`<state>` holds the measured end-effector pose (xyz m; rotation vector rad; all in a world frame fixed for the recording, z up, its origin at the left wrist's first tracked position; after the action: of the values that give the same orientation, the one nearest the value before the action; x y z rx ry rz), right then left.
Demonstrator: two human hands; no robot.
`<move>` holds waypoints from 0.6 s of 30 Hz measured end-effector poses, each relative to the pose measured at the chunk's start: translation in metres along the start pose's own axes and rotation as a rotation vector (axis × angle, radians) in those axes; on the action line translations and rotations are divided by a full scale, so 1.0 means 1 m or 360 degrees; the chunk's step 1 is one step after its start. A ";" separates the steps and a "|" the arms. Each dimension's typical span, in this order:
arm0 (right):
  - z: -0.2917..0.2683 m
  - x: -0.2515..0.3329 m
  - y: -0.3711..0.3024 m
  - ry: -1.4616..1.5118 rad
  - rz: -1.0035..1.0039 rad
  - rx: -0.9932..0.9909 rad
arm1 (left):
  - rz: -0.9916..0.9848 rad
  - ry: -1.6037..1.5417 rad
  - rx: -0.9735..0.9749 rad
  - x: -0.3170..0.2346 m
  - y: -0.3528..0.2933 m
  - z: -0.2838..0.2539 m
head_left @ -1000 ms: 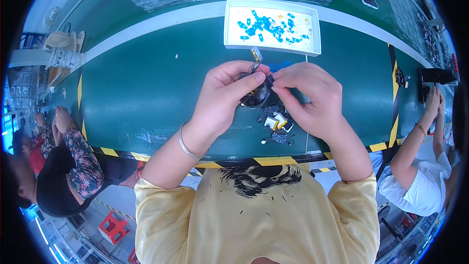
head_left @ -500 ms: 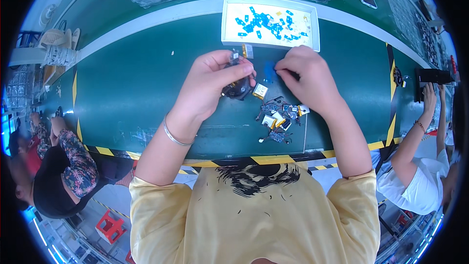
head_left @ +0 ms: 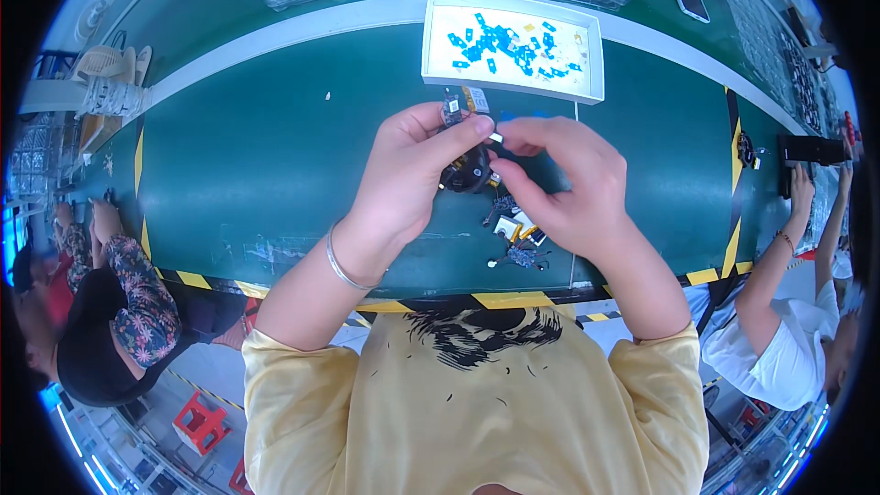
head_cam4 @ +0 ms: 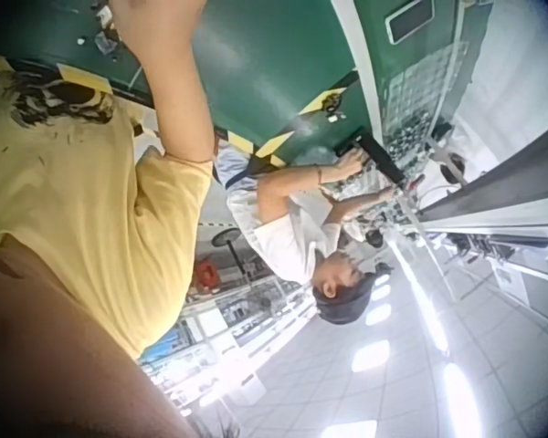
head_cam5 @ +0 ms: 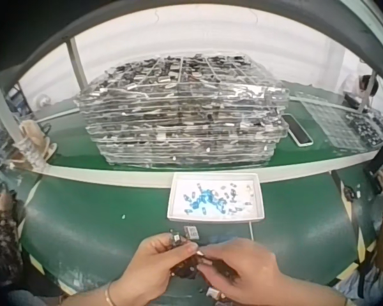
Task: Assembling electronic components into a circular housing unit on a production line.
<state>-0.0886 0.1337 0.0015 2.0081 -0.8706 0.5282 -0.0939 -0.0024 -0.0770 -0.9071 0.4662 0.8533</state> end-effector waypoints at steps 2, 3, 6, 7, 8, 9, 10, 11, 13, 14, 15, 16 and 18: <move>0.001 0.003 -0.001 -0.0116 -0.0150 -0.0006 | -0.0001 -0.0002 -0.0001 0.003 -0.002 0.002; 0.000 0.003 -0.002 -0.0132 -0.0182 -0.0027 | -0.0027 0.0002 0.0021 0.003 -0.003 0.004; -0.005 -0.004 -0.003 -0.0070 -0.0029 -0.0073 | -0.0194 -0.0060 0.0122 0.005 -0.007 0.008; -0.007 -0.012 -0.005 0.0012 0.0158 -0.0097 | -0.0190 -0.0059 0.0122 0.002 -0.010 0.011; -0.008 -0.022 -0.007 0.0165 0.0330 -0.0108 | -0.0183 0.0077 0.0148 -0.004 -0.014 0.017; -0.010 -0.023 -0.007 0.0163 0.0325 -0.0106 | -0.0174 0.0210 0.0176 -0.006 -0.017 0.021; -0.010 -0.031 -0.011 0.0463 0.0523 -0.0147 | -0.0170 0.0305 0.0194 -0.005 -0.018 0.019; -0.006 -0.037 -0.015 0.0764 0.0721 -0.0186 | -0.0165 0.0302 0.0194 -0.003 -0.018 0.021; -0.002 -0.032 -0.017 0.0820 0.0751 -0.0192 | 0.0001 0.0284 0.0106 -0.004 -0.020 0.025; -0.006 -0.023 -0.013 0.0474 0.0496 -0.0137 | 0.0003 0.0281 0.0103 -0.001 -0.020 0.026; -0.007 -0.013 -0.009 0.0130 0.0239 -0.0082 | 0.0018 0.0266 0.0133 0.000 -0.020 0.028; -0.008 -0.005 -0.004 0.0010 0.0132 -0.0093 | 0.0032 0.0251 0.0164 0.001 -0.021 0.030; -0.006 -0.001 -0.002 -0.0050 0.0062 -0.0137 | 0.0054 0.0213 0.0161 0.001 -0.025 0.032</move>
<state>-0.0874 0.1402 0.0032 1.9291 -0.9382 0.4740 -0.0729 0.0160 -0.0479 -0.8678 0.6369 0.7957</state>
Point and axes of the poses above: each hand's wrist, its own y-axis towards the middle knuckle, its own z-axis out of the palm, x = y × z, the point moved 7 cm from there along y, towards the middle knuckle, and after that the axes turned 10 degrees about -z, right-handed, at the moved point
